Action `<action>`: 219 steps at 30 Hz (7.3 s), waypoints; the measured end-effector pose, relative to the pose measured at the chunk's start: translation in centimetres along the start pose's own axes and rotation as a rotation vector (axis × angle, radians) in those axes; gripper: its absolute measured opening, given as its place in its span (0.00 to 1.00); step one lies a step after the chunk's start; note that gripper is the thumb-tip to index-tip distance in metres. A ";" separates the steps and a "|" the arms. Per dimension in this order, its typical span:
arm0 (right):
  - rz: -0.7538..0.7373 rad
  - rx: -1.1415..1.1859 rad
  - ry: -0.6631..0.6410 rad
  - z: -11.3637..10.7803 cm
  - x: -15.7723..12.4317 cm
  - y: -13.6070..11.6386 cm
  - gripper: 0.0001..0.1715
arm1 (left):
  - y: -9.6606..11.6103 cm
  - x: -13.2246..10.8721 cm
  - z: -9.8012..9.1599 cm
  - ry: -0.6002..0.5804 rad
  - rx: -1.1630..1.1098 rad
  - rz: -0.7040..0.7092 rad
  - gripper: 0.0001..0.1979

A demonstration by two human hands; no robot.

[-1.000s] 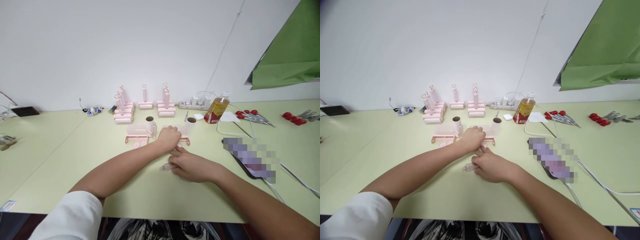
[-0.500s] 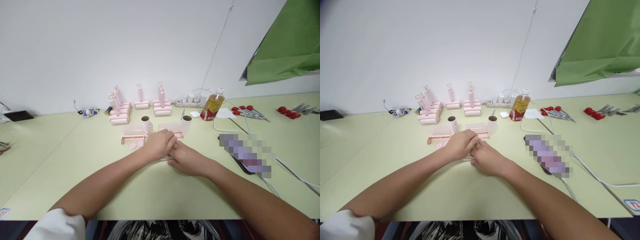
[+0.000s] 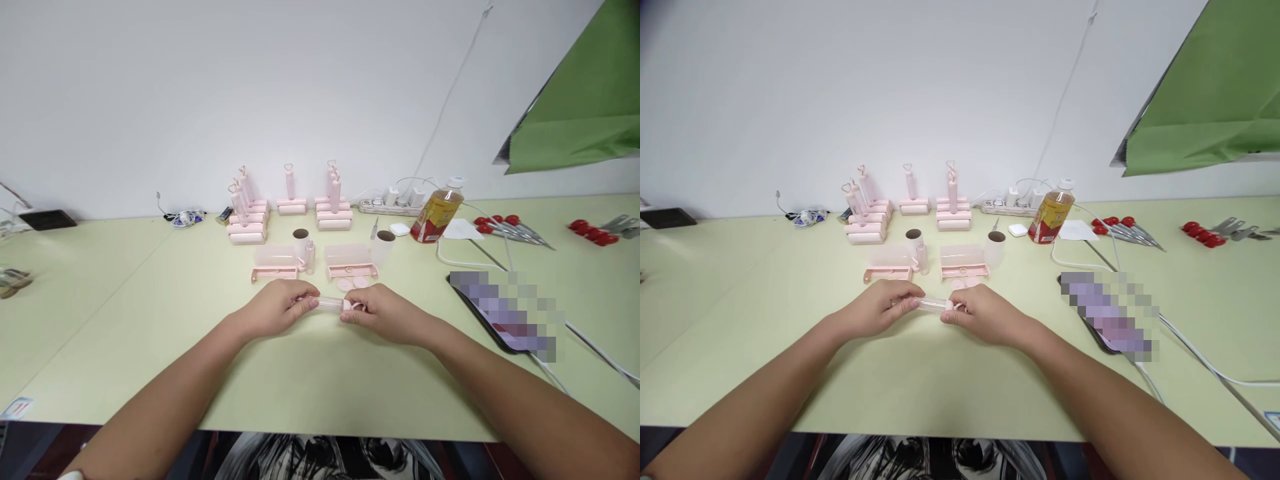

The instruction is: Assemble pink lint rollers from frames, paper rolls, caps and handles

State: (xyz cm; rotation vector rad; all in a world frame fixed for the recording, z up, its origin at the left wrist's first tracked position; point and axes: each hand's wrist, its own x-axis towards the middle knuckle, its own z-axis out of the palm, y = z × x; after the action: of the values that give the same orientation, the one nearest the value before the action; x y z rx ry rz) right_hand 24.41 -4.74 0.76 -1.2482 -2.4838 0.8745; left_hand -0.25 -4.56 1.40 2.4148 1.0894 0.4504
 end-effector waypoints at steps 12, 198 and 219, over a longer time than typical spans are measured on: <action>0.126 0.435 -0.055 2.4 0.2 -0.9 0.25 | 2.3 -0.1 2.8 -0.041 0.331 0.150 0.14; -0.051 0.564 0.135 3.5 0.1 -1.1 0.35 | 1.2 -0.6 0.3 -0.151 -0.510 -0.002 0.17; -0.250 -0.292 0.264 2.8 0.7 0.1 0.38 | -1.6 -1.6 -4.5 0.127 -1.010 -0.281 0.29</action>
State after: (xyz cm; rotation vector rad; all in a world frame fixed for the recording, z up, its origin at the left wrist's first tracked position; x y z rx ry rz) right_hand 22.81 -5.27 -1.59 -1.0215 -2.5346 0.2742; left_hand -4.29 -3.64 4.20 1.3483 0.9073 0.8165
